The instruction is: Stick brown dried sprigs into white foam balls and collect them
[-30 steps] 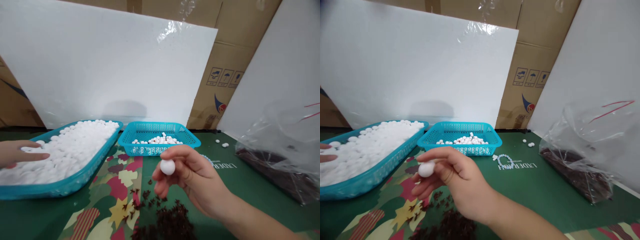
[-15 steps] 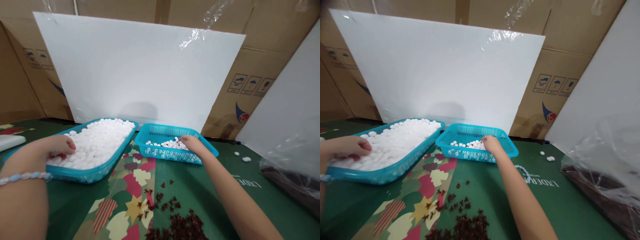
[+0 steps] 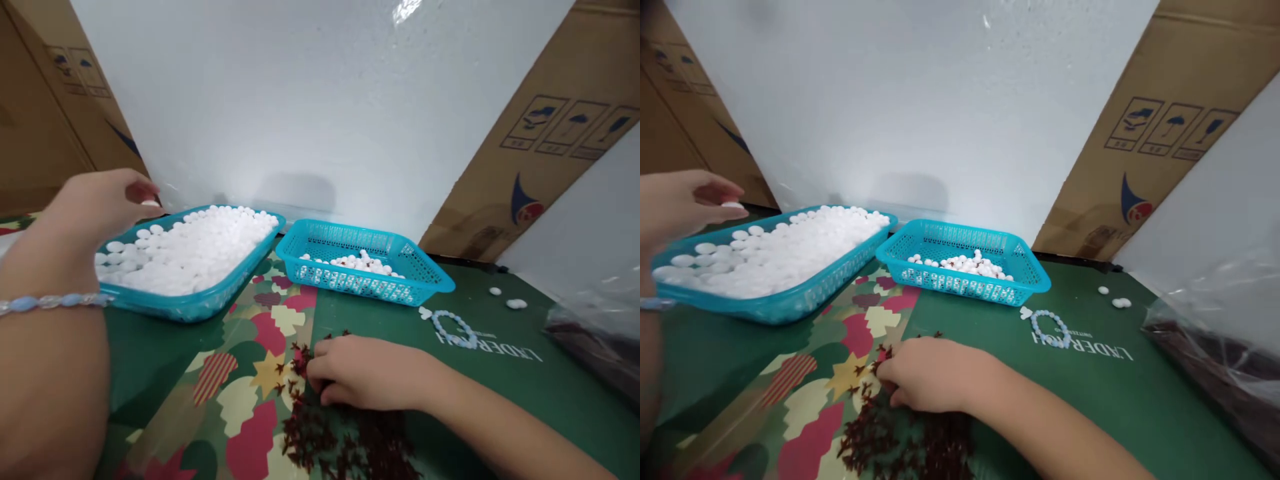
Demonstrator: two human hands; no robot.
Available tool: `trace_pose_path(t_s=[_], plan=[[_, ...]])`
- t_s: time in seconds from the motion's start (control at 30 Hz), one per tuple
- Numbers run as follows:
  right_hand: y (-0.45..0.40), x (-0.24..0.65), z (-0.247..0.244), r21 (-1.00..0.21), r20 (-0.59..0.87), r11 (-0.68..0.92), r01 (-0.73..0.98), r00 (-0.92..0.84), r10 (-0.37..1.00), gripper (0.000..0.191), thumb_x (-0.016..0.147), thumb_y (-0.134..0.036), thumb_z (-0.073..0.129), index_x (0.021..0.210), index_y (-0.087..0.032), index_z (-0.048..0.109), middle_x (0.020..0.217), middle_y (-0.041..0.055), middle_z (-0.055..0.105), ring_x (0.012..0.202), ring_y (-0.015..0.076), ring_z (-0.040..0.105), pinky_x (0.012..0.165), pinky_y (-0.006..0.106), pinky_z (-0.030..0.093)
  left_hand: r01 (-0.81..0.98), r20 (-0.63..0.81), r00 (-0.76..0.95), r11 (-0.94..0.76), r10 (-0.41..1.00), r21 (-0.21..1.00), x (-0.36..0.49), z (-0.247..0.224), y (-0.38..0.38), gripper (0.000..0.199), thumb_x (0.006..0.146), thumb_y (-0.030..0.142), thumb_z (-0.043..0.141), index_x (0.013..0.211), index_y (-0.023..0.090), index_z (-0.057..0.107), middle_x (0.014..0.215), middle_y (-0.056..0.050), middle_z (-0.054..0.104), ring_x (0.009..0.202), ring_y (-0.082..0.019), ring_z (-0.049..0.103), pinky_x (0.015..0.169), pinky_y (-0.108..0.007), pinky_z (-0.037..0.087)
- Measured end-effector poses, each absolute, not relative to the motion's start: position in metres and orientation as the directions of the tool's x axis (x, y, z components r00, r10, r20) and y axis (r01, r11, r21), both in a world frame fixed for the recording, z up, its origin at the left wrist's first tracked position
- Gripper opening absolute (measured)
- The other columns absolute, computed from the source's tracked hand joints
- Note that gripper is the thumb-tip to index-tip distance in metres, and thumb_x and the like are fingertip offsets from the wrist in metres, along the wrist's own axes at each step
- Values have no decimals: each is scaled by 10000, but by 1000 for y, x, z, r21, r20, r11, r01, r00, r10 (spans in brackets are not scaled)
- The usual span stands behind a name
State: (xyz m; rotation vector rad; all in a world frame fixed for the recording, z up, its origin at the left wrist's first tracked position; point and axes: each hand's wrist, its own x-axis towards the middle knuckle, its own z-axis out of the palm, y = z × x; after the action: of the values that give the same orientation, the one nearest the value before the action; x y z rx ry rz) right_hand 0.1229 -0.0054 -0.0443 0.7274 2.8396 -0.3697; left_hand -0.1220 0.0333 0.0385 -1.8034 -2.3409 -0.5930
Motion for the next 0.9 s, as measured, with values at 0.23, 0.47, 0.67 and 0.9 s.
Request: trace_pose_path(t_s=[0.23, 0.47, 0.67, 0.9], plan=[[-1, 124, -39, -154, -199, 867, 474, -874, 442, 74, 690, -187, 504, 679, -131, 551, 684, 13, 541, 600, 109, 479, 430, 188, 292, 409, 584, 135, -582, 800, 703, -65, 36, 29, 336, 573, 153, 540, 871, 98, 397, 738, 22, 447, 740, -102, 456, 624, -207, 356], [-7, 126, -33, -114, -82, 889, 443, -896, 436, 49, 641, -158, 480, 619, -129, 513, 665, 1, 496, 515, 80, 390, 398, 187, 253, 186, 460, 473, -596, 751, 781, -28, 22, 21, 166, 555, 106, 543, 688, 182, 480, 680, 51, 498, 561, -63, 513, 464, -132, 409], [-10, 129, -23, -252, 30, 851, 461, -875, 483, 104, 575, -107, 506, 513, -130, 426, 494, -53, 375, 429, 43, 294, 341, 146, 206, 52, 418, 565, -537, 711, 842, -27, 19, 17, 176, 598, 87, 526, 708, 225, 515, 611, 50, 520, 557, -49, 481, 465, -105, 396], [-14, 156, 0, -483, 362, 833, 270, -805, 471, 38, 654, -89, 526, 638, -124, 524, 608, -18, 517, 584, 52, 468, 518, 126, 367, 59, 355, 626, -496, 694, 866, -23, 17, 19, 163, 558, 88, 564, 656, 214, 528, 565, 46, 486, 527, -54, 444, 432, -112, 362]])
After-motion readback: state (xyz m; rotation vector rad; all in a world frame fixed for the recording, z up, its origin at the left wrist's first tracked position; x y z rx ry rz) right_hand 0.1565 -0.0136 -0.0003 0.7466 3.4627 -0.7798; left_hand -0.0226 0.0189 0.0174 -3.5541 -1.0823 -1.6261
